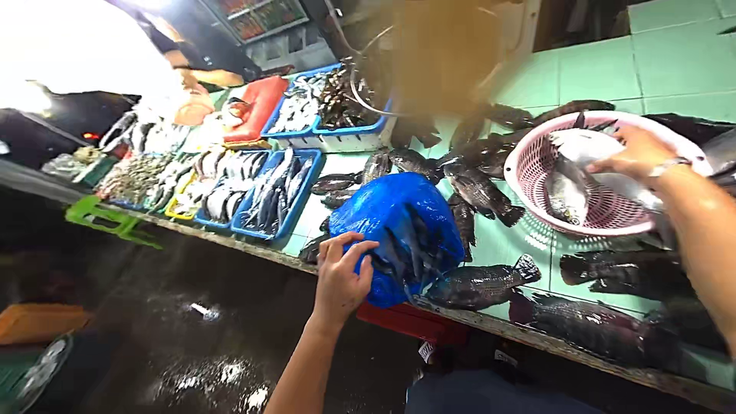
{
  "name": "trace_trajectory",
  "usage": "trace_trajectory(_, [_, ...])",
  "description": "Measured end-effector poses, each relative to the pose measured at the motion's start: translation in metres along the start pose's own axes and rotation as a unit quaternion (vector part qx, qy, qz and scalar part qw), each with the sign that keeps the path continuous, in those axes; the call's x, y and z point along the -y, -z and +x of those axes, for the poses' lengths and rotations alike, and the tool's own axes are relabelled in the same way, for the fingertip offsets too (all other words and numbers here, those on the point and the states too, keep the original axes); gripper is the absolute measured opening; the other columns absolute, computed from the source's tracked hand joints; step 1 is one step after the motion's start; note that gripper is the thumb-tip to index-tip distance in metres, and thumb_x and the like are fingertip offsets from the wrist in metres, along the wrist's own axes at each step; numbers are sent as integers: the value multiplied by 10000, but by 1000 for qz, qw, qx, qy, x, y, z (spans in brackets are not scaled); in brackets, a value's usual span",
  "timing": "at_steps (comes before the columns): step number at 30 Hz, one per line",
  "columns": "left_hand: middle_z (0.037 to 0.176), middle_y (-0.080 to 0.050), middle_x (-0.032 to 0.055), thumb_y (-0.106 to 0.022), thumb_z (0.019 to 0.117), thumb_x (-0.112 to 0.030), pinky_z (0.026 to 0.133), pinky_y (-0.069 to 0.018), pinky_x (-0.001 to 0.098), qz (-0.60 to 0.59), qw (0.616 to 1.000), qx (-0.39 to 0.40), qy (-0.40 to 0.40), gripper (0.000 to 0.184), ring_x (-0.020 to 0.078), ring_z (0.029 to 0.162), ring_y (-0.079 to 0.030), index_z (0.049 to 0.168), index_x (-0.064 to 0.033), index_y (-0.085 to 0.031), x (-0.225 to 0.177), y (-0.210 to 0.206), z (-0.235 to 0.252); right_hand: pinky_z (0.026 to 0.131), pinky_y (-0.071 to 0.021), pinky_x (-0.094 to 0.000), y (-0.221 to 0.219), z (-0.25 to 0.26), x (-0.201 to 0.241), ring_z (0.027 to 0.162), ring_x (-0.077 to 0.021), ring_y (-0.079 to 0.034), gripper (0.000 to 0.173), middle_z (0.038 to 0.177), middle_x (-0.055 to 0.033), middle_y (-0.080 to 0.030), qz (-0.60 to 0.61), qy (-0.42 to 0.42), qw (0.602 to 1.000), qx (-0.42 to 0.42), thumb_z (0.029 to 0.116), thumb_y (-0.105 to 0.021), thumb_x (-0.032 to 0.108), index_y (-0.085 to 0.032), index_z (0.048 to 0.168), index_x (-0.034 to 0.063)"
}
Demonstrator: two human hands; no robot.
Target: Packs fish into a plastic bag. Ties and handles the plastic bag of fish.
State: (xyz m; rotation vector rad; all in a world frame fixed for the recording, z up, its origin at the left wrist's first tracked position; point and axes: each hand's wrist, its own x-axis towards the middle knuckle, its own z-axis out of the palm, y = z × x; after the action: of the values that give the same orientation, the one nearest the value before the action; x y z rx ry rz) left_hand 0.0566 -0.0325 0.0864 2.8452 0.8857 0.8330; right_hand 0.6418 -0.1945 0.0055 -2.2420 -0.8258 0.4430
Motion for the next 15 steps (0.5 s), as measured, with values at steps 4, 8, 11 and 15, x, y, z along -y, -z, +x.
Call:
trace_trajectory(4, [1518, -496, 96, -626, 922, -210, 1097, -345, 631, 110, 989, 84, -56, 287, 387, 1418, -399, 1160, -291, -763, -7, -11, 23, 900, -469, -740, 36, -40, 54, 1079, -511, -612, 724, 1238, -343, -601, 57, 46, 997, 17, 797, -865, 103, -480, 1400, -11])
trace_trajectory(8, [1594, -423, 137, -757, 862, -116, 949, -465, 683, 219, 947, 230, 39, 193, 471, 1297, -506, 1053, -104, -780, 4, -13, 71, 598, -633, -450, 23, -140, 107, 726, -232, -712, 665, 1032, -103, -681, 244, 103, 957, 117, 884, -701, 287, -397, 1468, 192])
trace_trajectory(11, [1437, -566, 154, -635, 866, 68, 829, -567, 634, 181, 946, 267, 43, 239, 433, 1097, -658, 1079, -5, -718, 29, -1, 101, 519, -618, -396, -31, -208, 126, 649, -231, -711, 608, 964, -96, -717, 360, 103, 896, 238, 894, -714, 369, -465, 1440, 271])
trace_trajectory(15, [1421, -595, 138, -647, 851, 61, 926, -550, 614, 78, 953, 291, -17, 251, 378, 1174, -653, 1086, 4, -711, 43, 13, 108, 782, -632, -366, -118, -236, 154, 870, -167, -728, 712, 1054, -78, -736, 358, 118, 857, 351, 801, -810, 403, -542, 1407, 141])
